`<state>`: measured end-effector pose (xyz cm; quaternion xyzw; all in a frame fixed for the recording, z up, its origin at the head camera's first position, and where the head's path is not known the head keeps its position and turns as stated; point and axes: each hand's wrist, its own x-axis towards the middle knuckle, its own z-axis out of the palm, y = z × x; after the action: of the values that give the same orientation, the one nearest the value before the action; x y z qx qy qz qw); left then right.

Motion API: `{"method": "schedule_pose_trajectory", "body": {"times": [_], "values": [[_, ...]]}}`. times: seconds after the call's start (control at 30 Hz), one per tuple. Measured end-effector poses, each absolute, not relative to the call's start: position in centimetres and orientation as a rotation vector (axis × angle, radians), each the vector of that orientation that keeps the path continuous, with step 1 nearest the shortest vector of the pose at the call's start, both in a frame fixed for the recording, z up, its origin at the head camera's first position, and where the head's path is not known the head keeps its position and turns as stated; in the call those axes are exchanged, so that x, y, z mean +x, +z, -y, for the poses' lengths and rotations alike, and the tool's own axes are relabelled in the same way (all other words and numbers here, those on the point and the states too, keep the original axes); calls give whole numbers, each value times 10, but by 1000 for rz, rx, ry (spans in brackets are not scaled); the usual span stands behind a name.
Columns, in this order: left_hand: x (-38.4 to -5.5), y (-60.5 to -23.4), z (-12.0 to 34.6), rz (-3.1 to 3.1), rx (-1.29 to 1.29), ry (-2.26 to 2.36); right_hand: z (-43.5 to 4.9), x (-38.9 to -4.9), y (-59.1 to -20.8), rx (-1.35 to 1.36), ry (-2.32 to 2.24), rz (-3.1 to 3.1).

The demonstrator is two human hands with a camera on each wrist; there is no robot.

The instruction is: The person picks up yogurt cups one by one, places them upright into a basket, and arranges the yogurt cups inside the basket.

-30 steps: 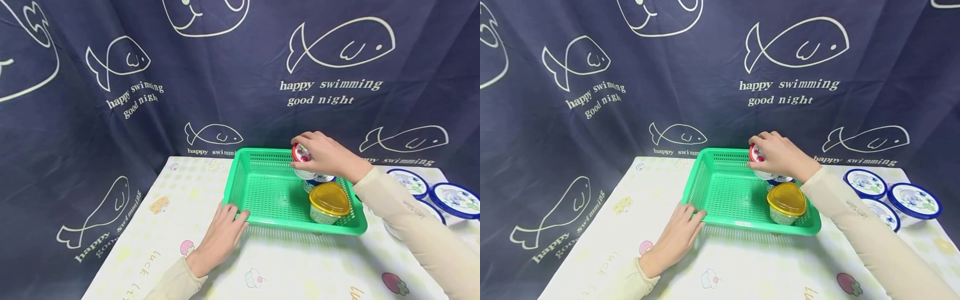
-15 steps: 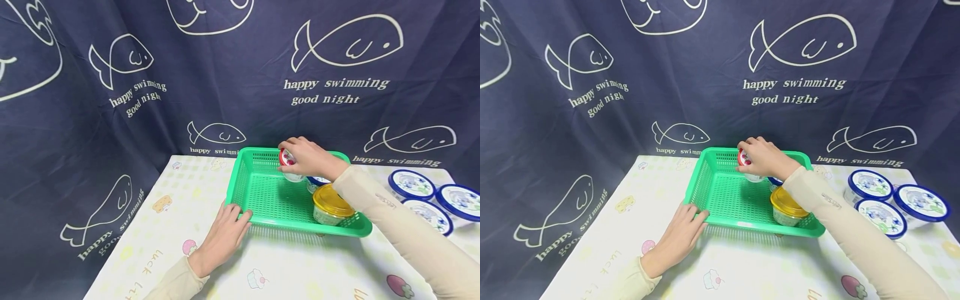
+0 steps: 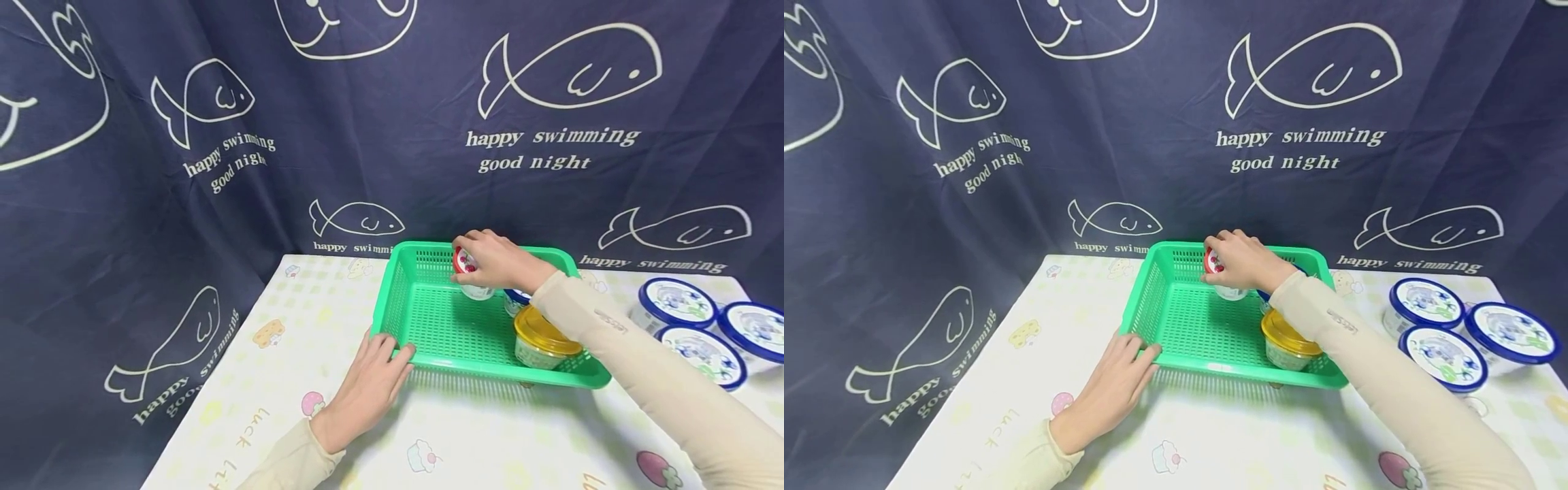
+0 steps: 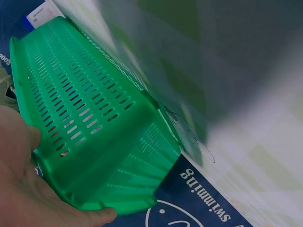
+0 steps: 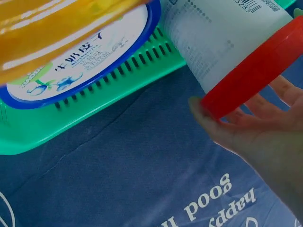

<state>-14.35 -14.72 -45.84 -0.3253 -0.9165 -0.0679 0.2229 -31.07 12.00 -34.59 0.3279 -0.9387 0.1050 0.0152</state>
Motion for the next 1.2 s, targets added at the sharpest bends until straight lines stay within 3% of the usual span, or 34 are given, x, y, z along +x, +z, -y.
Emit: {"method": "schedule_pose_trajectory", "body": {"times": [0.63,1.2], "values": [[-144,-458,146,2508,-895,-203,-112,-333,-358,1066,224,3005],[-144,-458,147,2508,-884,-196,-107,-327,-368,1029,173,3014]]}}
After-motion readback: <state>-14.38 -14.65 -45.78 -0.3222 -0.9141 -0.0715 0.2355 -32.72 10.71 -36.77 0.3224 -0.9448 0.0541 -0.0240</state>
